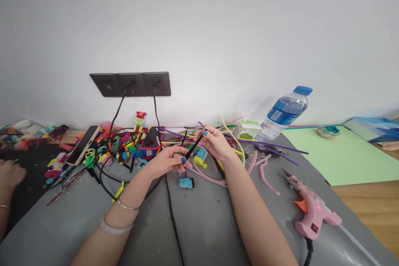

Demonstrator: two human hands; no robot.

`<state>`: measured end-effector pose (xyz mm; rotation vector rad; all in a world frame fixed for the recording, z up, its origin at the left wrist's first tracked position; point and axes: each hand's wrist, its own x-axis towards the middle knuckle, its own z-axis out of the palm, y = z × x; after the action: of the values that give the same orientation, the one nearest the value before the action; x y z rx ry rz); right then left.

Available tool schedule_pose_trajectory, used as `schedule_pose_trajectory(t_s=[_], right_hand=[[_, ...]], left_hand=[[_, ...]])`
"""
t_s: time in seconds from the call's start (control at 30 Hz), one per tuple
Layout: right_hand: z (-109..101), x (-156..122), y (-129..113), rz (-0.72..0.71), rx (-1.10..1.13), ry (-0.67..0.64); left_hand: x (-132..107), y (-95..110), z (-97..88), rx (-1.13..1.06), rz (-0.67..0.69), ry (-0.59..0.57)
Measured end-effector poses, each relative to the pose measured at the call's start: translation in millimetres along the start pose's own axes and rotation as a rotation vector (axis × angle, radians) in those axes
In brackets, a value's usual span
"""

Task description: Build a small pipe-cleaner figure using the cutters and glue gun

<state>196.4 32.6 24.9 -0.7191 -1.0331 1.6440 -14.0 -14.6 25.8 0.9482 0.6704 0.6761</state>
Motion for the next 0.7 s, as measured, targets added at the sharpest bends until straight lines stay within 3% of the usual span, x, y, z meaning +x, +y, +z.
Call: schedule_pose_trajectory(t_s=[0.43,0.57,0.7], right_hand=[[0,2,1,-0.020,0.020,-0.041],[-3,3,-2,-0.014,-0.058,0.014],[-15,2,-12,-0.069,-0.322,0.155]], left_hand=[[0,-4,-3.9,0.080,-0.009,-0.065],[1,-5,-4.4,0.103,0.005,0.032],[4,-7,-5.7,0.115,0.077,0.152]])
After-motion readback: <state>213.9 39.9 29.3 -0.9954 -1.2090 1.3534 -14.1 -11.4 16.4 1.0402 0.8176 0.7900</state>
